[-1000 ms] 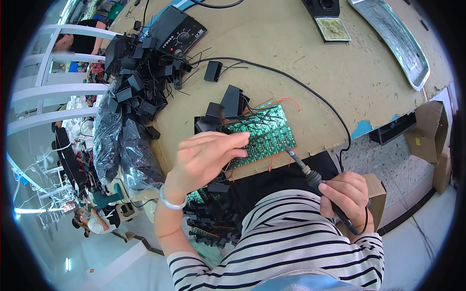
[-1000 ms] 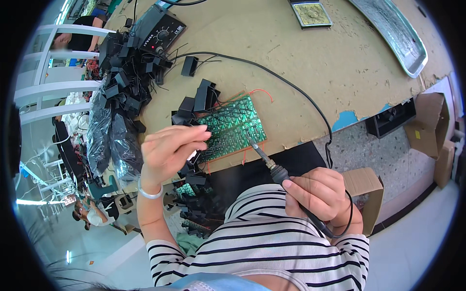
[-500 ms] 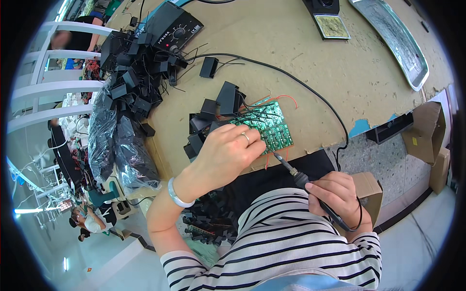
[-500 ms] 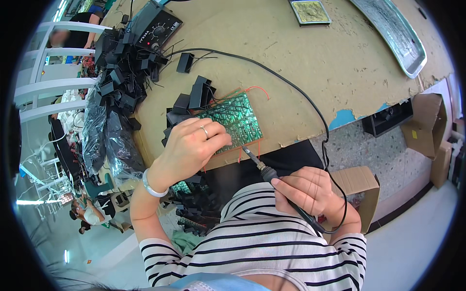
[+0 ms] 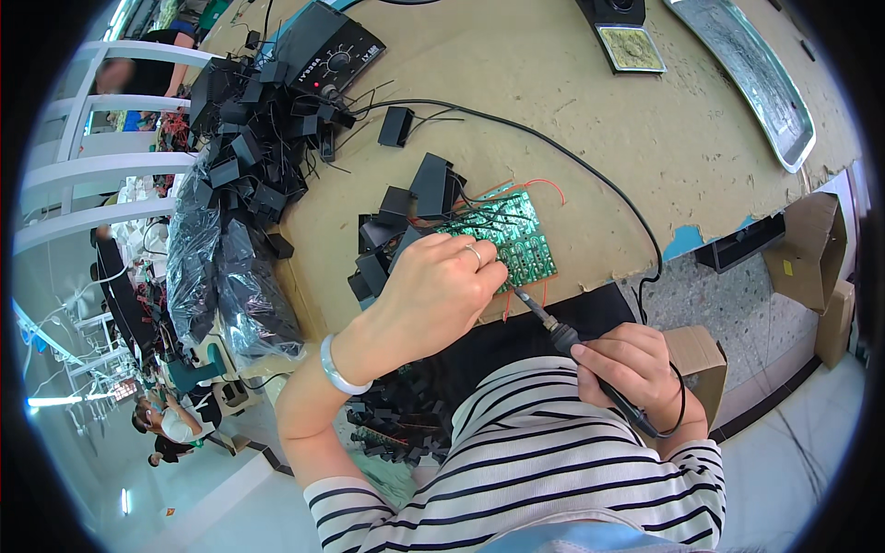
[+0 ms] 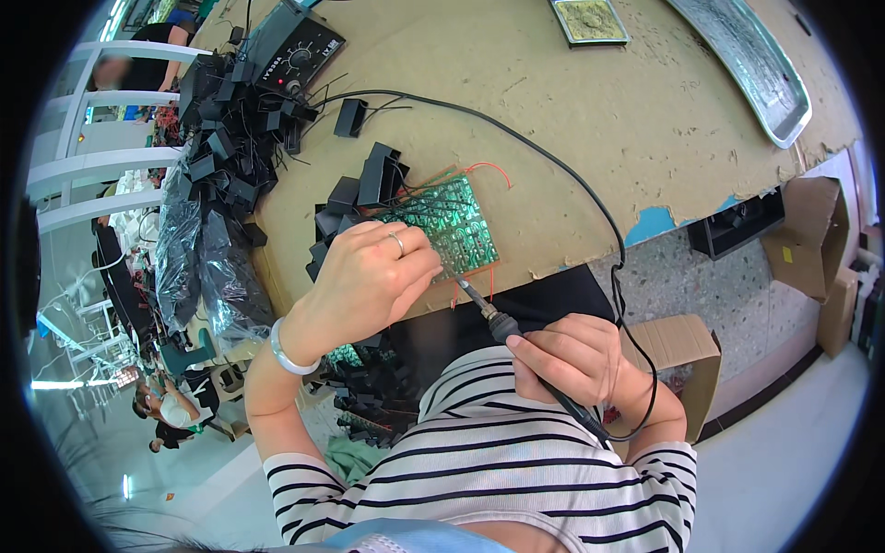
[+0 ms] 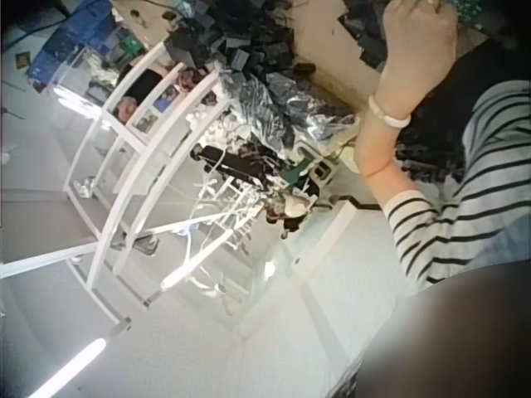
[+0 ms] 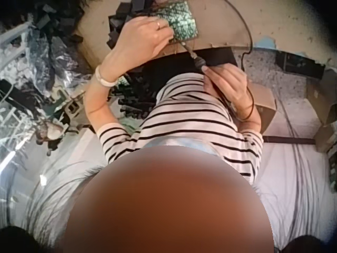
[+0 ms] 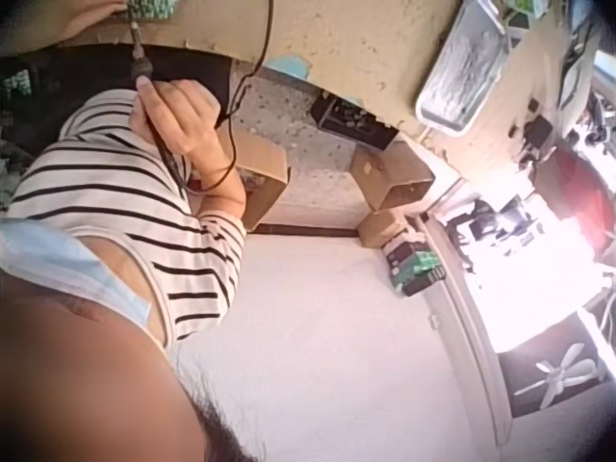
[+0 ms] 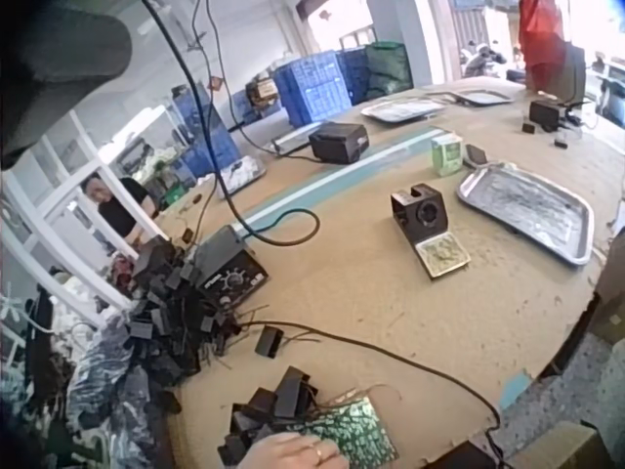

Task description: Soldering electronic components and wires onto a printed circuit board.

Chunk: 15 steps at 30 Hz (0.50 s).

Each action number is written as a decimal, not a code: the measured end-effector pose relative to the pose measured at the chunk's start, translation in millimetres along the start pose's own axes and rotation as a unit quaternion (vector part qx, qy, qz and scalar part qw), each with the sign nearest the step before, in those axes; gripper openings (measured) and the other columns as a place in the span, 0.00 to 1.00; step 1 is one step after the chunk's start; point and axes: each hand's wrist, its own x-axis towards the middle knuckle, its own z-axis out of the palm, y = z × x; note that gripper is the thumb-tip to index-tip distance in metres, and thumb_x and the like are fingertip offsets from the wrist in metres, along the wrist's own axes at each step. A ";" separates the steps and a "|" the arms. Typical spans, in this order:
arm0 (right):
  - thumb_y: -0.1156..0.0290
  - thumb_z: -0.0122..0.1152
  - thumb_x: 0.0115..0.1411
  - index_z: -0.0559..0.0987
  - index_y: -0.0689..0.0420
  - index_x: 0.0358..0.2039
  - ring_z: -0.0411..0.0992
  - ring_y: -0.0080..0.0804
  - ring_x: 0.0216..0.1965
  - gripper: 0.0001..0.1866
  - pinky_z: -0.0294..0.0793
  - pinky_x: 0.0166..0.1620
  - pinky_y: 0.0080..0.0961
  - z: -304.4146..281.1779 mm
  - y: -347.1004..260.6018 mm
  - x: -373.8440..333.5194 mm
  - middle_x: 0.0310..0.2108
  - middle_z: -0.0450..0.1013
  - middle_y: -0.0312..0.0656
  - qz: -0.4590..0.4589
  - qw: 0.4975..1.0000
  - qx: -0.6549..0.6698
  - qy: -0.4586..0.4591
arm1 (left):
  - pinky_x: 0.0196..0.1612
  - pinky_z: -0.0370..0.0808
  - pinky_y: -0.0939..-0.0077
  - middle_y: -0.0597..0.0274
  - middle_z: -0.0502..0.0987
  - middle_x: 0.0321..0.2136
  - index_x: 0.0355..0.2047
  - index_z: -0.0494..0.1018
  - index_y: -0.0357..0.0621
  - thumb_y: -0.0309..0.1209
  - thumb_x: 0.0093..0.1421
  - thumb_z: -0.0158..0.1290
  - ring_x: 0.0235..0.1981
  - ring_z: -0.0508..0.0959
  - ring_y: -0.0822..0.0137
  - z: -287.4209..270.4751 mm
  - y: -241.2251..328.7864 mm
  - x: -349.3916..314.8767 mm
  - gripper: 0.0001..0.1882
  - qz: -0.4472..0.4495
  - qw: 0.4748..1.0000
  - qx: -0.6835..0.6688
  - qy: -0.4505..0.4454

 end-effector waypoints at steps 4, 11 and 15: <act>0.81 0.67 0.43 0.83 0.64 0.35 0.73 0.28 0.21 0.15 0.73 0.23 0.20 3.5 0.5 -2.1 0.24 0.76 0.39 -0.024 0.999 -0.020 0.004 | 0.37 0.74 0.65 0.63 0.77 0.29 0.29 0.78 0.43 0.29 0.54 0.63 0.33 0.79 0.59 -1.0 2.8 1.7 0.05 -0.018 1.000 -0.006 -0.013; 0.80 0.65 0.47 0.82 0.64 0.36 0.75 0.28 0.22 0.13 0.75 0.24 0.21 0.8 -5.3 -2.9 0.26 0.77 0.41 -0.087 0.991 -0.092 -0.043 | 0.35 0.75 0.62 0.61 0.75 0.25 0.26 0.78 0.42 0.28 0.53 0.61 0.30 0.80 0.56 -3.0 4.0 9.9 0.04 -0.047 0.998 -0.044 -0.029; 0.79 0.66 0.48 0.82 0.64 0.35 0.74 0.28 0.22 0.11 0.76 0.24 0.20 -7.5 -4.3 -4.9 0.26 0.77 0.41 -0.068 0.995 -0.065 -0.029 | 0.34 0.76 0.60 0.58 0.75 0.23 0.24 0.77 0.40 0.27 0.53 0.60 0.29 0.79 0.54 -3.2 3.8 11.8 0.05 -0.057 0.996 -0.057 -0.028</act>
